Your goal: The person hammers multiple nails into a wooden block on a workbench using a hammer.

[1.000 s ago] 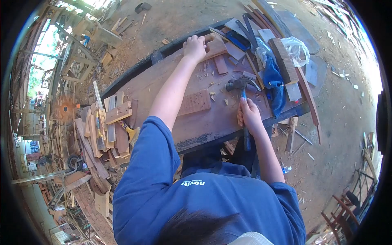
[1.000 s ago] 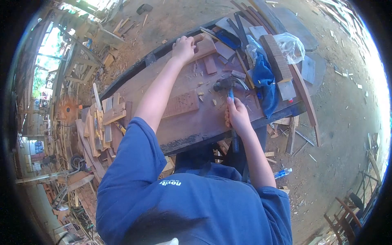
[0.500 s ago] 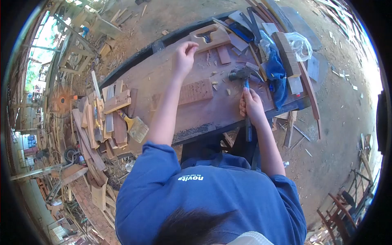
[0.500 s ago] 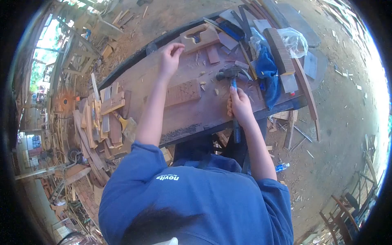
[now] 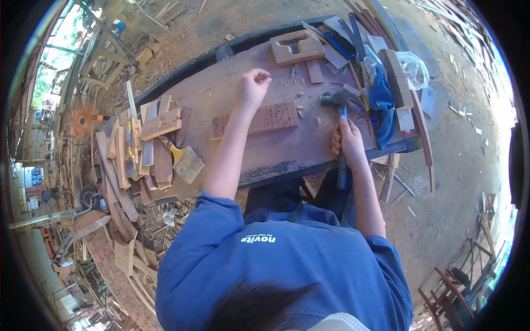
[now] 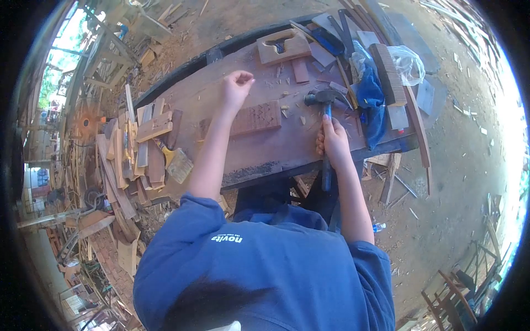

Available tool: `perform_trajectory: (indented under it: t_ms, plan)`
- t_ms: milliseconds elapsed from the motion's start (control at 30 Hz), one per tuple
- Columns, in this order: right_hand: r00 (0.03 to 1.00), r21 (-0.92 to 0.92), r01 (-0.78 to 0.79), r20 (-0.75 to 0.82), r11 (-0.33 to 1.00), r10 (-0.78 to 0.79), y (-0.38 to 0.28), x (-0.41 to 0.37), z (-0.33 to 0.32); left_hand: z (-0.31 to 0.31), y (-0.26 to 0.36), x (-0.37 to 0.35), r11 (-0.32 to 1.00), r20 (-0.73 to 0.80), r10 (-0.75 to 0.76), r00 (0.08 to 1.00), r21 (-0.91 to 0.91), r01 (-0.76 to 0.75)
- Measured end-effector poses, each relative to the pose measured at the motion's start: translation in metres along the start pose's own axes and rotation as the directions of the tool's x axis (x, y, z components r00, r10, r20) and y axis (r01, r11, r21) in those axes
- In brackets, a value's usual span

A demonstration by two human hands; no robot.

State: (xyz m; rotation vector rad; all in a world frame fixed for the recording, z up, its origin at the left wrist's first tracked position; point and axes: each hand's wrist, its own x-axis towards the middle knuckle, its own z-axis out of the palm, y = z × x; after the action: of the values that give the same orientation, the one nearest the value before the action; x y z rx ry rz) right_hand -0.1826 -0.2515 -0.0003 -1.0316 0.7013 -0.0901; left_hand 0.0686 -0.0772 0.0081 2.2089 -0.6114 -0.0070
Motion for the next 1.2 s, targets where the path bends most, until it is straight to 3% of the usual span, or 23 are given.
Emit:
perform_trajectory:
  t_ms: [67,133,167,267,433,667,867,933,967,1033,1100,1200]
  plan:
    - [1.0,0.006,0.008,0.001,1.0,-0.008,0.001,0.0,0.0,0.005,0.013,0.018,0.997,0.033,-0.013,0.999,0.08,0.011]
    - [1.0,0.015,0.015,0.002,1.0,-0.015,0.0,0.0,0.0,0.017,0.02,0.043,0.951,-0.059,0.269,0.961,0.174,-0.255]
    - [1.0,0.017,0.008,0.01,1.0,-0.008,-0.001,-0.001,0.0,0.023,0.025,0.053,0.931,-0.065,0.31,0.949,0.222,-0.289]
    - [1.0,0.042,-0.011,0.016,0.999,0.01,-0.002,-0.001,0.0,0.042,0.03,0.09,0.893,0.021,0.337,0.941,0.311,-0.327]
    - [0.999,0.074,-0.021,0.035,0.997,0.019,-0.003,-0.002,-0.002,0.057,0.052,0.116,0.803,0.2,0.17,0.965,0.54,-0.253]
    - [0.998,0.084,-0.029,0.053,0.996,0.025,-0.004,-0.003,-0.001,0.066,0.049,0.123,0.732,0.238,0.185,0.953,0.613,-0.296]
    - [0.998,0.096,-0.028,0.057,0.995,0.023,-0.002,-0.002,-0.002,0.055,0.038,0.116,0.881,0.225,0.224,0.948,0.369,-0.296]
    - [0.998,0.088,-0.029,0.056,0.996,0.024,-0.002,-0.002,-0.002,0.047,0.027,0.101,0.853,-0.014,0.514,0.858,0.114,-0.509]
    - [0.998,0.084,-0.023,0.058,0.996,0.018,-0.002,-0.002,-0.002,0.043,0.021,0.094,0.854,-0.017,0.513,0.858,0.114,-0.508]
    - [0.998,0.078,-0.02,0.059,0.997,0.016,0.001,-0.002,-0.004,0.027,0.016,0.062,0.957,0.056,0.202,0.978,-0.224,-0.185]
    - [0.999,0.073,-0.017,0.047,0.997,0.014,0.002,-0.001,-0.003,-0.001,0.027,0.014,0.888,0.121,0.081,0.989,-0.459,-0.016]
    - [0.998,0.077,-0.04,0.043,0.996,0.037,-0.001,-0.001,-0.003,-0.019,0.018,-0.048,0.785,0.12,0.007,0.993,-0.616,0.069]
